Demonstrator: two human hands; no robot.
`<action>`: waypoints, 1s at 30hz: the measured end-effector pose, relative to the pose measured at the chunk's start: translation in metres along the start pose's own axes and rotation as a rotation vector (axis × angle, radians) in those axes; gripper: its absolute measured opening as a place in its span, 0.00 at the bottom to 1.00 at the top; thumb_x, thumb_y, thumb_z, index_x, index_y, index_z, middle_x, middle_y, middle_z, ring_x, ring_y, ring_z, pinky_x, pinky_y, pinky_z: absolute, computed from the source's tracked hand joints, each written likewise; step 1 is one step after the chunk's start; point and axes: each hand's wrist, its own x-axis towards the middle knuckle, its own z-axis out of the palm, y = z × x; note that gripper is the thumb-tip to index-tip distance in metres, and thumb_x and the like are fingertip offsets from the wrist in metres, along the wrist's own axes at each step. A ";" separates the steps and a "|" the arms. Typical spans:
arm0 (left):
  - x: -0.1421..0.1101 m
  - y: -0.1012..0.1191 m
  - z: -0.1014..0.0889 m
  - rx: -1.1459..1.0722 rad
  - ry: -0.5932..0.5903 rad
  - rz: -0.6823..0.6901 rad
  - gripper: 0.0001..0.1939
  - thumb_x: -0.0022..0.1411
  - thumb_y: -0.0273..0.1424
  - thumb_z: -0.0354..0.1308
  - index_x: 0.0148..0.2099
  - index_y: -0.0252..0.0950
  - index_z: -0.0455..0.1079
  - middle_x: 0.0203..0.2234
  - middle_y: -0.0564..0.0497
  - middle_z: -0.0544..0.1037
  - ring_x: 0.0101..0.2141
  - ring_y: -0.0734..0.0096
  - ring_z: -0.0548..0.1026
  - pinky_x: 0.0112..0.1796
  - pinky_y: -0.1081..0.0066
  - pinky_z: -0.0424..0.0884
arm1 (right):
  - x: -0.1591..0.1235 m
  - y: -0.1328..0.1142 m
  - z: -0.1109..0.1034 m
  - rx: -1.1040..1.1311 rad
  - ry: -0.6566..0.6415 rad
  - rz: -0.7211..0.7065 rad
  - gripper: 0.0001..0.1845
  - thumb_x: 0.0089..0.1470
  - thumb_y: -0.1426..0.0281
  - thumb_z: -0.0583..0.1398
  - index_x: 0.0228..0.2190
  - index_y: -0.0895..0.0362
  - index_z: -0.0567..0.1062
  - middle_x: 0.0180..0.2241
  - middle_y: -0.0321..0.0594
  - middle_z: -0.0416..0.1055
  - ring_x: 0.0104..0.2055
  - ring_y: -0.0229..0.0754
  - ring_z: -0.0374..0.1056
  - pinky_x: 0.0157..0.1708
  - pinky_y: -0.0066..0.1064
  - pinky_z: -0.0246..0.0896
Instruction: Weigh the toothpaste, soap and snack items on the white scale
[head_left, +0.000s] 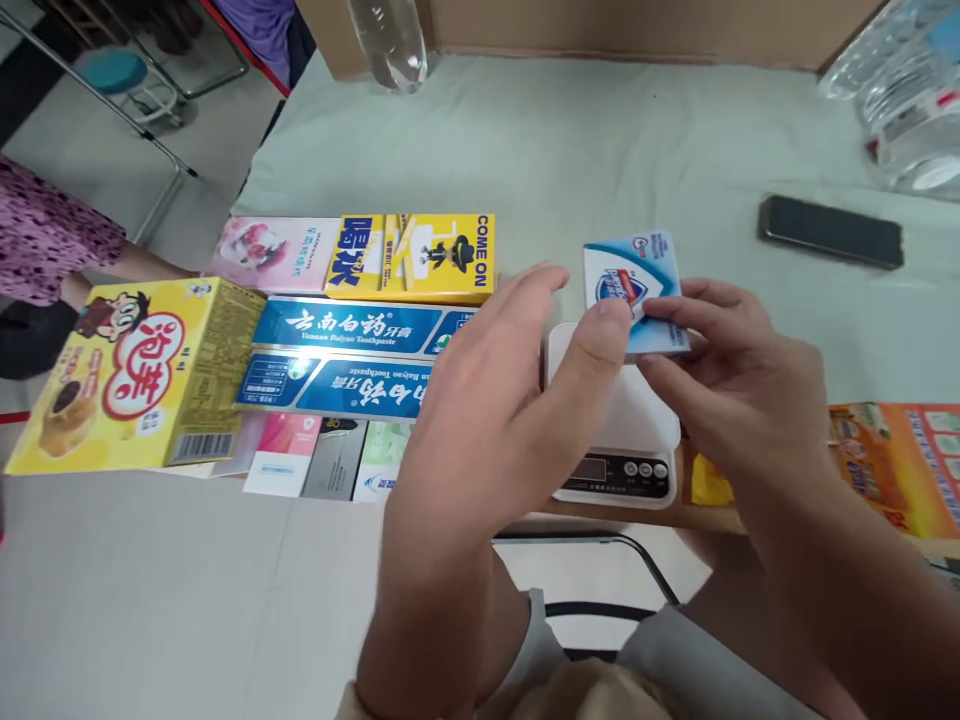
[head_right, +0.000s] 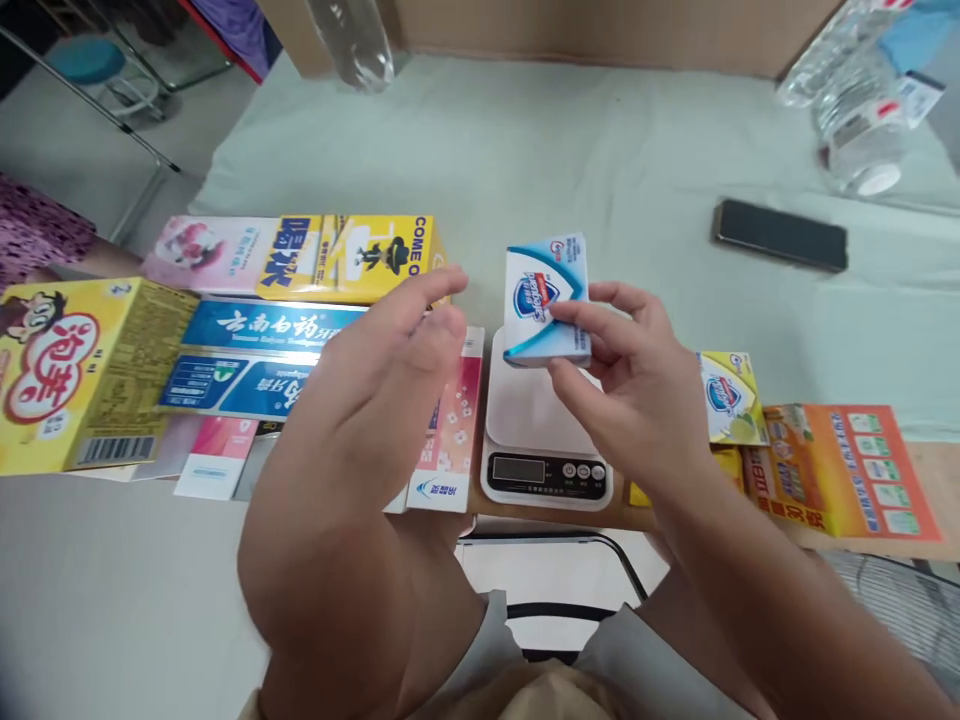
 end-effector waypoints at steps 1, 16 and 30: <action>0.002 -0.004 -0.003 0.109 0.008 -0.002 0.20 0.70 0.50 0.59 0.52 0.41 0.76 0.58 0.44 0.77 0.71 0.38 0.62 0.73 0.38 0.48 | 0.011 0.000 0.006 -0.021 -0.028 -0.018 0.19 0.50 0.70 0.69 0.45 0.46 0.87 0.51 0.42 0.77 0.40 0.40 0.78 0.35 0.33 0.81; 0.018 -0.026 -0.016 0.686 -0.077 -0.069 0.27 0.69 0.40 0.56 0.68 0.45 0.70 0.76 0.50 0.60 0.78 0.33 0.39 0.72 0.28 0.31 | 0.073 -0.012 0.059 -0.544 -0.707 -0.023 0.25 0.60 0.66 0.61 0.59 0.51 0.81 0.53 0.51 0.79 0.57 0.59 0.75 0.56 0.52 0.71; 0.013 -0.015 -0.009 0.693 0.000 0.160 0.20 0.71 0.35 0.57 0.62 0.38 0.72 0.68 0.44 0.73 0.72 0.45 0.63 0.71 0.44 0.63 | 0.026 -0.013 -0.027 -0.499 -0.369 -0.049 0.23 0.63 0.60 0.57 0.56 0.48 0.79 0.52 0.41 0.81 0.51 0.56 0.79 0.49 0.49 0.75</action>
